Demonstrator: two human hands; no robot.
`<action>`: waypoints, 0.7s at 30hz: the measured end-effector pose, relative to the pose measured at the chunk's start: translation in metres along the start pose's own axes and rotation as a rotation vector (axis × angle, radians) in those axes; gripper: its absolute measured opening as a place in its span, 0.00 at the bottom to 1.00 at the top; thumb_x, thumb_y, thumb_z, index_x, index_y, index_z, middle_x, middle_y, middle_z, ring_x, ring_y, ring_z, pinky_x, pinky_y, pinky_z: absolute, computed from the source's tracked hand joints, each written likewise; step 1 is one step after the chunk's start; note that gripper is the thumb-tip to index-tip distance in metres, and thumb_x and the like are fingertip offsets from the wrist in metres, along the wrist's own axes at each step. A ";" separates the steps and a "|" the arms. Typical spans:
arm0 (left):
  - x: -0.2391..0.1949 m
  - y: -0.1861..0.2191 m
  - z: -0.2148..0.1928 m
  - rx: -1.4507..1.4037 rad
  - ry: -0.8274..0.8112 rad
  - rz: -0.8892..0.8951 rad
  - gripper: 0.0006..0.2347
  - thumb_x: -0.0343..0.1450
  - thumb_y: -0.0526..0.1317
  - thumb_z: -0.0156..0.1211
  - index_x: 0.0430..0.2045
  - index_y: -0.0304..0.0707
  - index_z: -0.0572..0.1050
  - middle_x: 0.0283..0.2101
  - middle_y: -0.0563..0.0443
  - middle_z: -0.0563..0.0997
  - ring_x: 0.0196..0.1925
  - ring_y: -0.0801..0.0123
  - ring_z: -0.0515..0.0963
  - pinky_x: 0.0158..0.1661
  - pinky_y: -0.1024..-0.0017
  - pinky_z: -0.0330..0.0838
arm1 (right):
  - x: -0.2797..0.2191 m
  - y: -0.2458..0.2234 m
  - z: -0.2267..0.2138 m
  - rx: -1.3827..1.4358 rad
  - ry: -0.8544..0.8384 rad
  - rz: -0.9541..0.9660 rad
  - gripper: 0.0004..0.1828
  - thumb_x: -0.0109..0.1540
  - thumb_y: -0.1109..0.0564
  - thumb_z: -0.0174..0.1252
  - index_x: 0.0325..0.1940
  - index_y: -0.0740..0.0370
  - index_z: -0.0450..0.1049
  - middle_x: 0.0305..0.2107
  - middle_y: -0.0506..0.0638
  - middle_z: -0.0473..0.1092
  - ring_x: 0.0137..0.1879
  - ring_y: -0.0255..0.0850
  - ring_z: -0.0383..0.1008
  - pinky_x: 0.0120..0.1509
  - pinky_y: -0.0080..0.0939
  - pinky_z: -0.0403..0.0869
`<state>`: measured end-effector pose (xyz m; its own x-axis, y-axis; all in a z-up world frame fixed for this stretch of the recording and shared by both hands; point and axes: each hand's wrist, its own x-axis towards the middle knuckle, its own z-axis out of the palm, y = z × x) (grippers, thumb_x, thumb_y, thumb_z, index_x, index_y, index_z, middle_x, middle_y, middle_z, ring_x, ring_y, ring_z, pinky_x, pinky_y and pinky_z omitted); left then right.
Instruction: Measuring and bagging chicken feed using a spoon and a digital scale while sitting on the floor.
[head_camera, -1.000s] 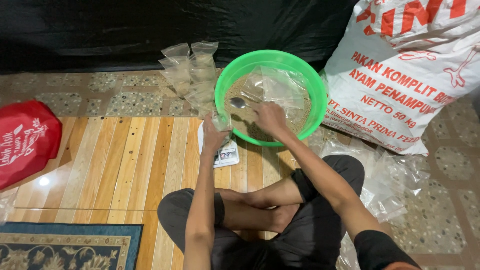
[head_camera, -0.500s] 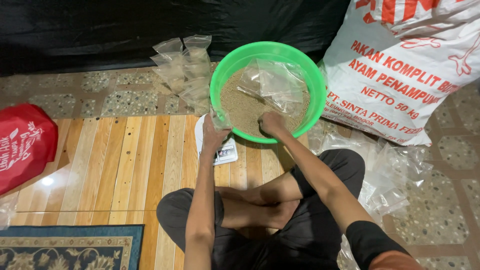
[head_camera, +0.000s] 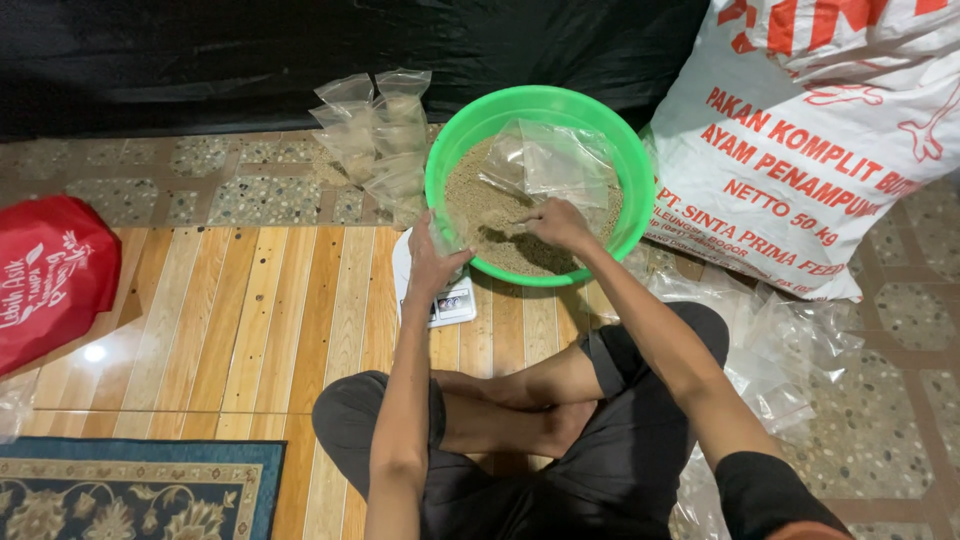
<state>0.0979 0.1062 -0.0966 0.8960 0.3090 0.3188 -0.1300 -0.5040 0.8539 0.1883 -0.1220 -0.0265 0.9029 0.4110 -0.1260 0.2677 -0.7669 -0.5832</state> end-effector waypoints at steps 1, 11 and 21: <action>-0.001 0.000 0.000 -0.022 0.011 0.034 0.44 0.50 0.49 0.78 0.57 0.29 0.59 0.53 0.27 0.67 0.57 0.35 0.66 0.60 0.48 0.57 | 0.003 0.001 -0.002 0.027 -0.006 -0.060 0.16 0.55 0.55 0.52 0.41 0.60 0.80 0.34 0.62 0.75 0.43 0.64 0.74 0.50 0.57 0.71; 0.002 0.023 -0.009 -0.037 -0.012 -0.056 0.49 0.49 0.52 0.76 0.61 0.30 0.54 0.57 0.27 0.64 0.61 0.37 0.63 0.62 0.48 0.55 | 0.000 -0.057 -0.031 0.044 -0.078 -0.236 0.17 0.55 0.53 0.52 0.44 0.59 0.79 0.37 0.59 0.75 0.47 0.62 0.73 0.54 0.59 0.70; 0.000 0.006 -0.004 -0.014 -0.062 -0.200 0.51 0.53 0.52 0.75 0.67 0.40 0.43 0.66 0.33 0.53 0.68 0.38 0.52 0.66 0.47 0.44 | 0.018 -0.042 0.062 -0.408 0.217 -0.450 0.08 0.53 0.58 0.52 0.24 0.63 0.75 0.18 0.58 0.69 0.30 0.58 0.73 0.32 0.54 0.72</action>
